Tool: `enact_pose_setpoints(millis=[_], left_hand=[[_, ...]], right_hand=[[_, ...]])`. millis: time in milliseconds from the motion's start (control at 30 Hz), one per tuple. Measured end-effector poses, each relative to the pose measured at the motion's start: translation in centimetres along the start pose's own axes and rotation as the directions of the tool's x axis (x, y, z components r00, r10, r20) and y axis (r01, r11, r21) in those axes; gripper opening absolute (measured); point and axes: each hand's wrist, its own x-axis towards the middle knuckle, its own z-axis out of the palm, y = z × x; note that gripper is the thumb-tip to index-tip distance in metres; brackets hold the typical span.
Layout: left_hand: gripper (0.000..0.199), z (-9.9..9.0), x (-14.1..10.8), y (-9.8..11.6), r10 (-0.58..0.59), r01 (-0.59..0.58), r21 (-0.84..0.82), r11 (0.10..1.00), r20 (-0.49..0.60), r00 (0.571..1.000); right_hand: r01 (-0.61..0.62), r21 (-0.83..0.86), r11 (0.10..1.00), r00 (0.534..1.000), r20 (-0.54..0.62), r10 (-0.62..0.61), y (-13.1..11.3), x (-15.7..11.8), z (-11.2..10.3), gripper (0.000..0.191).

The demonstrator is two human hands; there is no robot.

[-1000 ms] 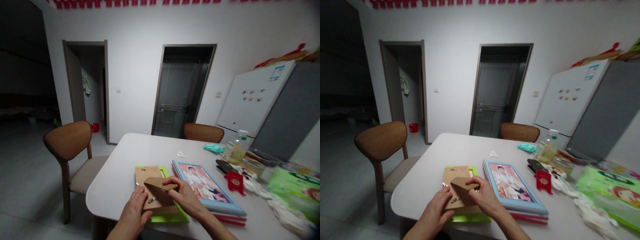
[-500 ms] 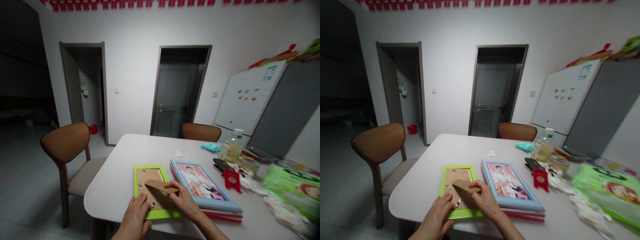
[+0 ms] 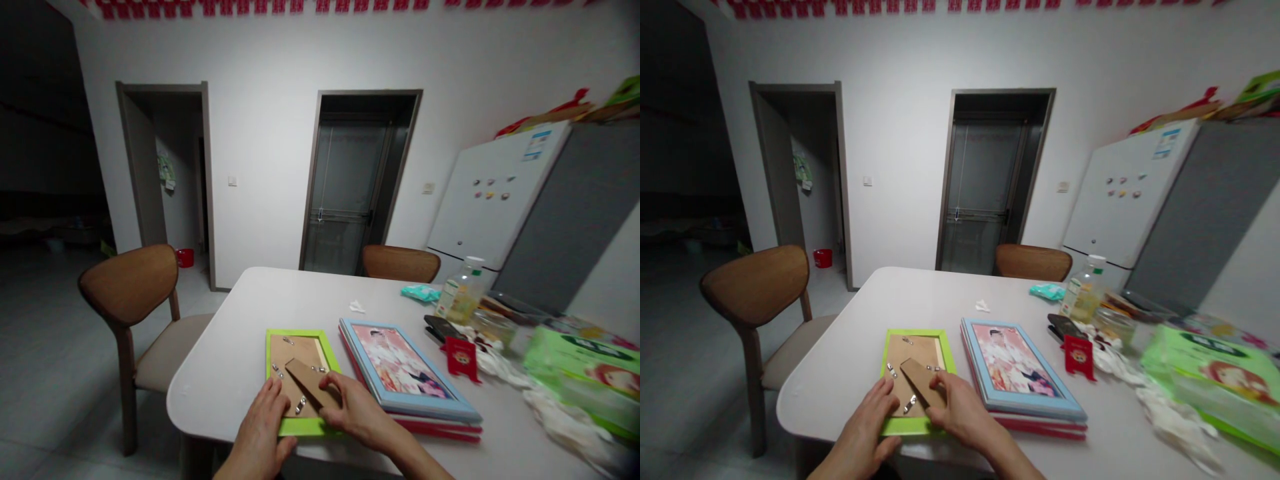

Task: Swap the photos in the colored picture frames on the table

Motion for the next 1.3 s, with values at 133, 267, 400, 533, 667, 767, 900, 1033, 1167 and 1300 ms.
enact_pose_setpoints(millis=[133,267,400,533,667,767,900,1033,1167,1300], left_hand=[[0.044,-0.1,0.4,0.7,-0.005,0.005,0.022,1.000,0.033,0.999],[0.057,1.0,0.4,0.4,0.035,-0.035,0.006,0.999,-0.036,0.999],[0.062,1.3,0.2,0.0,0.025,-0.029,-0.056,0.998,-0.088,0.996],[0.052,-0.1,0.1,0.6,-0.009,0.009,-0.058,0.998,0.005,1.000],[0.037,-1.1,0.1,1.2,-0.010,0.013,-0.043,0.999,0.089,0.996],[0.027,-1.3,0.1,1.3,-0.011,0.015,-0.042,0.999,0.099,0.995],[0.022,-2.0,-0.1,1.2,-0.013,0.016,-0.031,0.999,0.102,0.995],[0.028,-2.9,-0.7,1.0,-0.034,0.037,-0.016,0.999,0.133,0.991],[0.032,-2.6,-0.7,0.8,-0.026,0.027,-0.009,1.000,0.110,0.994],[0.025,-2.3,-0.3,1.0,-0.025,0.021,0.030,0.999,0.131,0.991]], right_hand=[[0.042,-0.100,0.994,0.995,-0.091,-0.051,-0.4,0.7,0.6,0.036],[0.071,-0.169,0.983,0.985,-0.144,-0.096,-1.4,0.5,-0.1,0.039],[0.073,-0.188,0.979,0.993,-0.076,-0.088,-1.9,0.5,-0.9,0.034],[0.032,-0.167,0.985,0.996,-0.079,-0.046,-1.6,0.8,-0.9,0.036],[0.023,-0.203,0.979,0.993,-0.109,-0.046,-1.4,1.0,-0.9,0.034],[0.063,-0.182,0.981,0.997,-0.035,-0.071,-1.3,0.8,-1.0,0.034],[0.083,-0.148,0.986,0.997,0.025,-0.080,-0.7,0.3,-0.6,0.034],[0.096,-0.147,0.984,0.995,0.033,-0.092,-0.2,0.0,0.2,0.035],[0.121,-0.193,0.974,0.992,0.044,-0.115,-0.4,-0.3,0.7,0.039],[0.152,-0.320,0.935,0.988,0.026,-0.151,-1.3,0.3,0.8,0.028]])
